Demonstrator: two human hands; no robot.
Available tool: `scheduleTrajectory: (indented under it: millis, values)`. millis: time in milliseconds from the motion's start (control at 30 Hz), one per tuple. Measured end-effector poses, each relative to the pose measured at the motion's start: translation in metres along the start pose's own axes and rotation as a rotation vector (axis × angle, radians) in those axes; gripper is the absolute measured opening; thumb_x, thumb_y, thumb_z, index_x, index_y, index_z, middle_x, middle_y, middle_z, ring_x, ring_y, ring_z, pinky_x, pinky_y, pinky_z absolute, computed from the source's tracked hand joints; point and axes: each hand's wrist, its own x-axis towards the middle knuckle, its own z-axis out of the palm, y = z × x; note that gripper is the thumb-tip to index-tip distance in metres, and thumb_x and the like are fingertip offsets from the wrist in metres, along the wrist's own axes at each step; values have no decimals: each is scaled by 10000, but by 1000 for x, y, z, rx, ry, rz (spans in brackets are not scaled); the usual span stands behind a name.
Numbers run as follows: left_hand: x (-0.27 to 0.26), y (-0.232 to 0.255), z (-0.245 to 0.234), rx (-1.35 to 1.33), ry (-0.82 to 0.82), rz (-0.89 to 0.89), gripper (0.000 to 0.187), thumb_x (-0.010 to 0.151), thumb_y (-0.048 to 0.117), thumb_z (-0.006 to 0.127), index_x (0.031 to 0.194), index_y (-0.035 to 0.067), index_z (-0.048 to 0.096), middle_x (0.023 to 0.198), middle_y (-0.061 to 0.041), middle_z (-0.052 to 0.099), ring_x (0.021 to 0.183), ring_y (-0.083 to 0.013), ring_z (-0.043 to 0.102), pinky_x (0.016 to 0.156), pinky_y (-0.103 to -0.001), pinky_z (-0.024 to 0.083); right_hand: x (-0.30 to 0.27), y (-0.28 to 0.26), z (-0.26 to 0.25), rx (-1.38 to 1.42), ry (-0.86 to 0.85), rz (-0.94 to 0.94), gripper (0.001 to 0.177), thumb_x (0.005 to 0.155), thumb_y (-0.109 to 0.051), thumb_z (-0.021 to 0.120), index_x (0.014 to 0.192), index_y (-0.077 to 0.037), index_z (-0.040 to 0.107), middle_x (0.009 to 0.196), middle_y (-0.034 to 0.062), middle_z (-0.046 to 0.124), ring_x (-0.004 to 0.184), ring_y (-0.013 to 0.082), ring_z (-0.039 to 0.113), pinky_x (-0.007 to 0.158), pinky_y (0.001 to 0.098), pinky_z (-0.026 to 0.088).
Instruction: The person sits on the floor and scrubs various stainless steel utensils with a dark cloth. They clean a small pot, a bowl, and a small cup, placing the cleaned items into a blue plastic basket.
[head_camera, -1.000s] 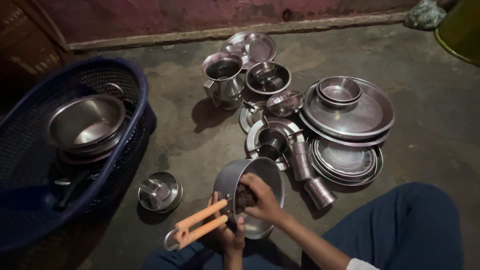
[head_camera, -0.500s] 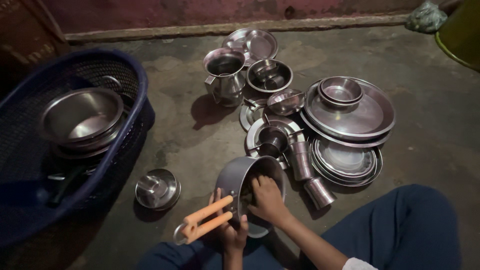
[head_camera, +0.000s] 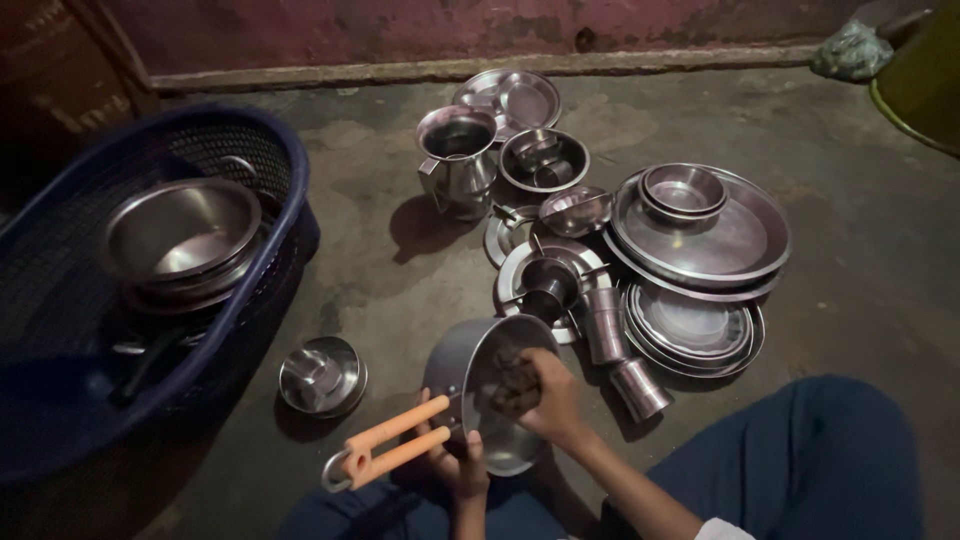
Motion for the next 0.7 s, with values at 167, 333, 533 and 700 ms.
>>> scheduleTrajectory:
  millis: [167,333,533,700]
  values:
    - [-10,-19,-7,11,172,60,933,854,429,721,1575,-15,329,1526,-175,433,1395,-309,461,1188,-463,370,-6,23,-6,238,71,193,493,635,-135,822,1072,-30,620,964,106,724,928,200,716,859,310,545]
    - [-11,-27,-14,-51,352,42,955,890,449,693,1595,3,228,1571,-176,349,1393,-301,448,1160,-469,392,-10,62,5,601,119,507,406,821,-174,678,1199,-31,640,1038,86,724,1008,189,673,913,312,524]
    - [-11,-33,-19,-33,463,6,958,896,452,688,1608,21,212,1595,-178,330,1414,-316,426,1149,-481,388,-9,81,2,701,-499,836,607,871,-457,686,1228,34,689,1165,147,753,1107,229,687,977,324,516]
    - [-14,-31,-26,-15,386,-23,960,889,432,697,1613,31,210,1616,-180,308,1444,-327,381,1163,-491,347,-30,62,25,778,-878,1020,819,793,-601,745,1296,39,659,1246,167,723,1135,252,687,1011,366,535]
